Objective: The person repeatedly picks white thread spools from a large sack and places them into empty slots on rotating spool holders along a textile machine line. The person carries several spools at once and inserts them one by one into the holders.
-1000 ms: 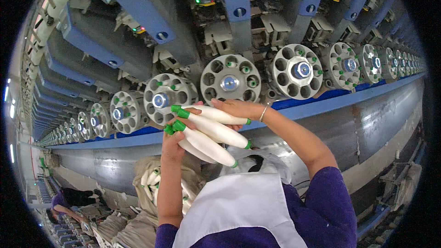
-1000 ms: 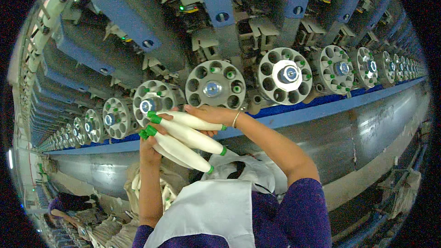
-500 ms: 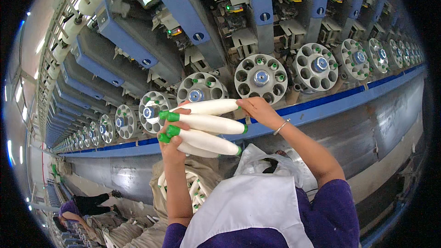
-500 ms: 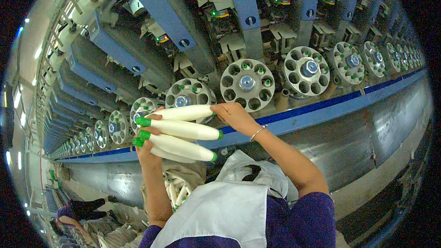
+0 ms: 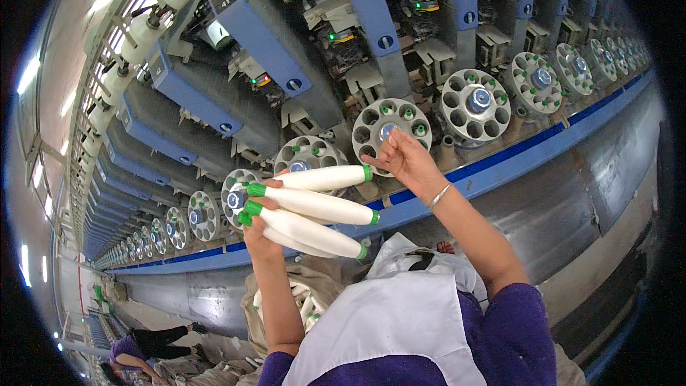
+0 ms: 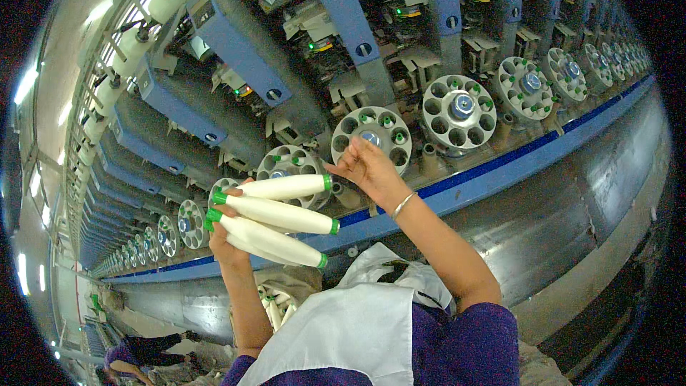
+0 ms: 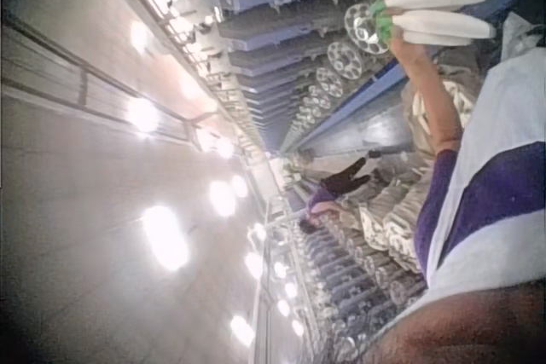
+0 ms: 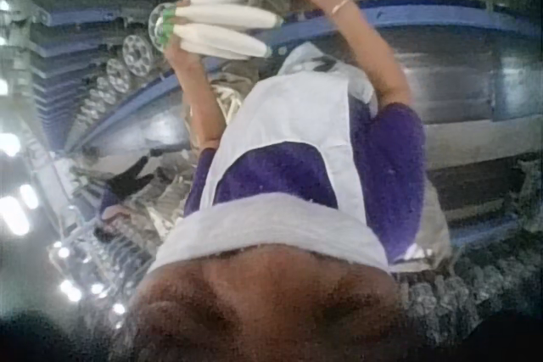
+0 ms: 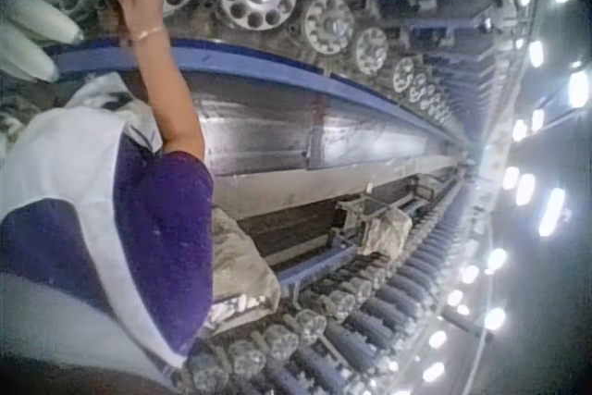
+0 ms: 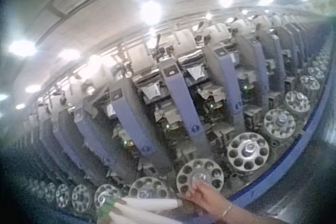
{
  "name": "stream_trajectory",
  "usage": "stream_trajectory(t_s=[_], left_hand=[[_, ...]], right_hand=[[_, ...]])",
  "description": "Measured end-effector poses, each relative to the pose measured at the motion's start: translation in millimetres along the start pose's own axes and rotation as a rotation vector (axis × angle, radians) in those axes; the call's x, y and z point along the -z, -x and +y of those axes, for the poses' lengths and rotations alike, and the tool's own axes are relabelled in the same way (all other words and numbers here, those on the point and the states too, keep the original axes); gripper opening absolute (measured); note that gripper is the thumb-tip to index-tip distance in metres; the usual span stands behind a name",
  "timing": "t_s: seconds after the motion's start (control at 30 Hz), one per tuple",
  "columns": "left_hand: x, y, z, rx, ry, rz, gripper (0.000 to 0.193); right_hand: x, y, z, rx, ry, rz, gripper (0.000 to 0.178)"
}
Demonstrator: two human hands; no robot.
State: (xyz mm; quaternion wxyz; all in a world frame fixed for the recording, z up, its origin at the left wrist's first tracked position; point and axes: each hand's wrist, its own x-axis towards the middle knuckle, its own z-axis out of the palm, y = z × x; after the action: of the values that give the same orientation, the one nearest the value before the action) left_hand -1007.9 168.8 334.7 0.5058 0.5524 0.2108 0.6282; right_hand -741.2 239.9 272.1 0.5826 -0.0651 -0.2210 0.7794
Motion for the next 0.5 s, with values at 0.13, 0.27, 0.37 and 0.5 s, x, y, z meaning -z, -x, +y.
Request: stream_trajectory(t_s=[0.13,0.27,0.37,0.5], left_hand=[[-13.7,-16.8,-17.7,-0.027,0.029,-0.038,0.036],[-34.9,-37.7,-33.9,-0.067,0.03,-0.075,0.036],[-54.6,-55.6,-38.2,-0.077,0.021,-0.164,0.035],[-91.5,-81.1,-47.9,-0.048,-0.053,-0.208,0.037]], right_hand=[[24.8,6.4,-27.9,0.017,-0.017,0.092,0.022],[54.1,4.9,-65.8,0.162,0.091,0.19,0.026],[70.1,10.8,-99.3,0.175,0.052,0.188,0.022],[64.1,29.0,-130.8,0.179,0.892,0.002,0.044]])
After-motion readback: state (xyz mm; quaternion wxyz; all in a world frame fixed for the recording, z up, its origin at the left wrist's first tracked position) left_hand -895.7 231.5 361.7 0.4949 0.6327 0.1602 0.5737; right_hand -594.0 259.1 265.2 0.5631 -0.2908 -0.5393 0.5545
